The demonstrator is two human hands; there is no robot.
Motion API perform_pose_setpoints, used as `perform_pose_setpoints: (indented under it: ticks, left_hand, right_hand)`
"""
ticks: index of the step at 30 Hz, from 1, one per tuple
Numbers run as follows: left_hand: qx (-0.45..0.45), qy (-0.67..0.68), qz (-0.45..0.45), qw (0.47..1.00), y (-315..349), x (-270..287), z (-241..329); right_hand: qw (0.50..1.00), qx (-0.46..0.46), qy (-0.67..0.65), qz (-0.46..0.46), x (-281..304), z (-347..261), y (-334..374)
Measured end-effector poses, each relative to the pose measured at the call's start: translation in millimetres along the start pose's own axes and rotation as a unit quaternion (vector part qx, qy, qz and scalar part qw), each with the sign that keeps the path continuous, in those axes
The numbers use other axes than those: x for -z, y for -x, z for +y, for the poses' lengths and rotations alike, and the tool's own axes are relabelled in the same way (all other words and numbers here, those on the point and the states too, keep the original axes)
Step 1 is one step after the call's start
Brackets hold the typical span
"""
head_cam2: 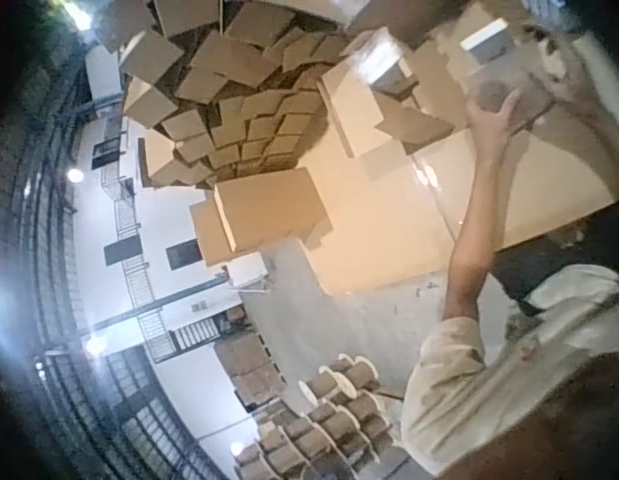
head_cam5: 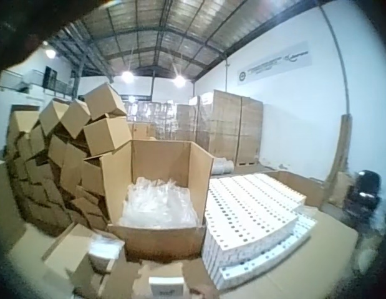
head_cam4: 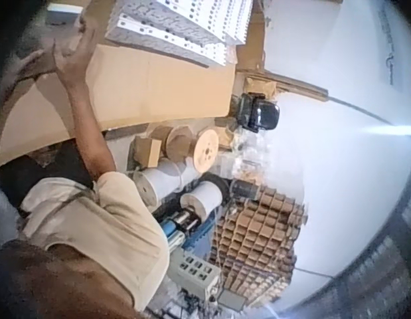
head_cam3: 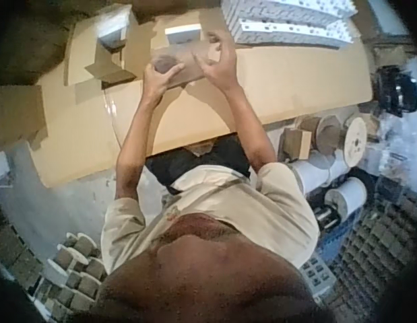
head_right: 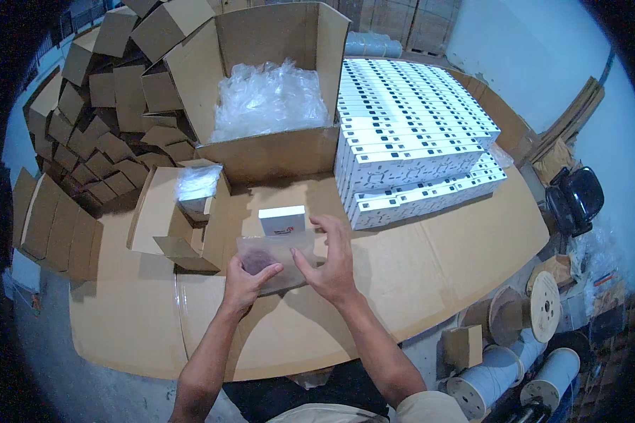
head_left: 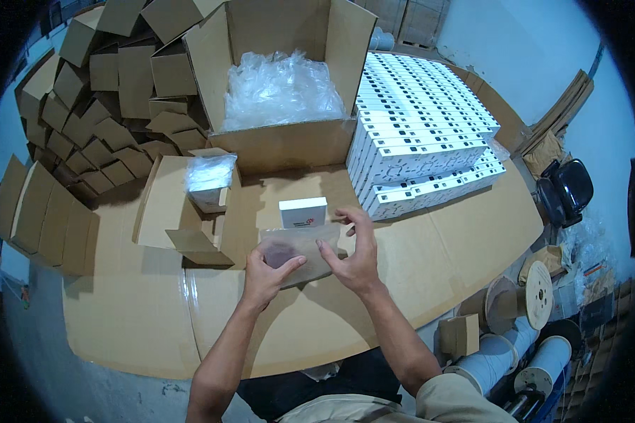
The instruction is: Packing white rectangular product boxes into plastic bags and placing them into cardboard shipping boxes.
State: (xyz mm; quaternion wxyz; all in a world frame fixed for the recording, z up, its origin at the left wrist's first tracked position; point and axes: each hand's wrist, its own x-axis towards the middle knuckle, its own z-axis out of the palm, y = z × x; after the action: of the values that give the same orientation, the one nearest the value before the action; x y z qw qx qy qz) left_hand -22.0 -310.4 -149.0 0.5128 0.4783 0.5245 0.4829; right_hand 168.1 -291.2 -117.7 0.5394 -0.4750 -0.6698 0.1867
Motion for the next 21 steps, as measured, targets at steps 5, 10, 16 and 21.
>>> perform_pose_setpoints:
  ticks: [5,10,16,21]
  left_hand:
    - [-0.007,-0.016,-0.006,1.000,1.4,-1.4,5.4]
    - [-0.005,-0.014,-0.004,1.000,-0.3,-2.6,8.4]
    - [-0.008,-0.011,0.004,1.000,-1.6,-0.5,1.2]
    - [-0.018,-0.018,0.002,1.000,-4.3,-1.3,-2.8]
  right_hand:
    - [0.975,0.175,0.127,-0.051,5.2,-15.5,-19.4]
    - [0.959,0.230,0.141,-0.083,5.5,-5.6,-20.4]
    - [0.963,0.192,0.145,-0.118,-0.9,-20.8,-25.5]
    - [0.951,0.208,0.196,-0.120,-1.2,-10.5,-23.8]
